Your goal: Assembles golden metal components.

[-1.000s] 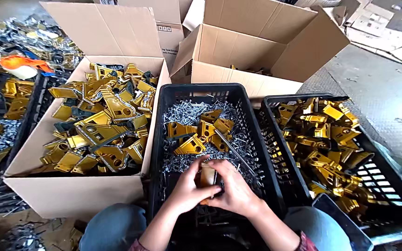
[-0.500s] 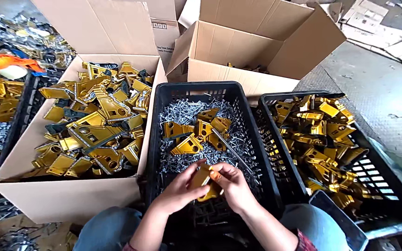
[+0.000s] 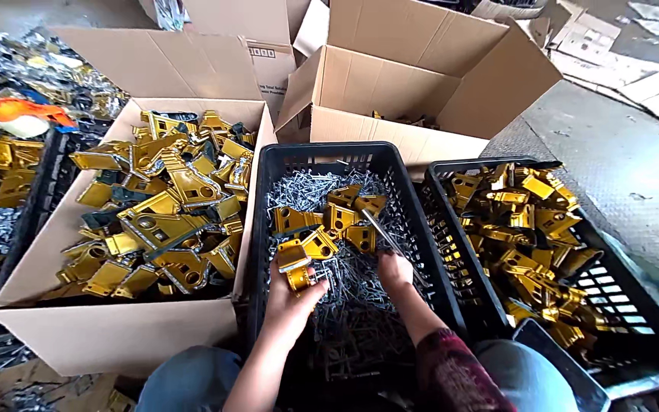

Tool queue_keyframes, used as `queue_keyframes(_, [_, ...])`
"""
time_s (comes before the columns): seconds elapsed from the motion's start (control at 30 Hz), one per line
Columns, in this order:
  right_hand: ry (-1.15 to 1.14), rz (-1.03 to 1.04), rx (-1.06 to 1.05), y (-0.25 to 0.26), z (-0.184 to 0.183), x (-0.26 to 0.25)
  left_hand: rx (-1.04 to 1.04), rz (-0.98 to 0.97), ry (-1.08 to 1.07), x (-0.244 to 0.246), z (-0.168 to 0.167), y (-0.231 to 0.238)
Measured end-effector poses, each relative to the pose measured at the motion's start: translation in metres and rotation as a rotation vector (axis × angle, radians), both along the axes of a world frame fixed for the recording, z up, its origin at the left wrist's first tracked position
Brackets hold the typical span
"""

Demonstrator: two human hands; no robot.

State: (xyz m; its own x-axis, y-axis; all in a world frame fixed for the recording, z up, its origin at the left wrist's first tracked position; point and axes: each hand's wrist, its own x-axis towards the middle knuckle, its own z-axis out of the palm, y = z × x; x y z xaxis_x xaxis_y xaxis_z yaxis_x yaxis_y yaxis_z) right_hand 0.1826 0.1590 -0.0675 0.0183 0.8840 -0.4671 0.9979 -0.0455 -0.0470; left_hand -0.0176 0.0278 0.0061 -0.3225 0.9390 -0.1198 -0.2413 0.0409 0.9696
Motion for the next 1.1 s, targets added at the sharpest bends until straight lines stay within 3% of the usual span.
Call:
queue_keyframes(0.17, [-0.031,0.012,-0.025,0.014,-0.001,0.0,0.068,-0.06,-0.077,-0.005,0.003,-0.005])
queue_keyframes(0.3, [-0.132,0.174,-0.145,0.022,0.008,0.0,0.015,-0.045,-0.157,-0.004,0.014,-0.004])
queue_keyframes(0.37, [-0.073,0.266,-0.113,0.025,0.011,0.007,-0.015,-0.025,-0.227,-0.004,0.016,-0.005])
queue_keyframes(0.47, [0.29,0.272,0.042,0.012,0.03,0.024,-0.108,0.032,-0.319,-0.005,0.016,-0.006])
queue_keyframes(0.57, [0.917,0.252,0.193,-0.024,0.053,0.034,-0.193,0.05,-0.369,0.003,0.011,-0.005])
queue_keyframes(0.67, [1.581,0.12,0.022,-0.064,0.071,0.02,-0.214,0.013,-0.368,0.019,0.002,-0.004])
queue_keyframes(0.73, [1.76,0.058,-0.075,-0.079,0.073,0.011,-0.19,-0.062,-0.362,0.028,-0.001,-0.006])
queue_keyframes(0.9, [1.725,-0.01,0.054,-0.084,0.067,-0.004,-0.15,-0.174,-0.391,0.037,-0.006,-0.011])
queue_keyframes(1.1, [1.541,0.094,-0.039,-0.084,0.073,0.0,-0.282,0.064,-0.373,0.039,-0.013,0.003])
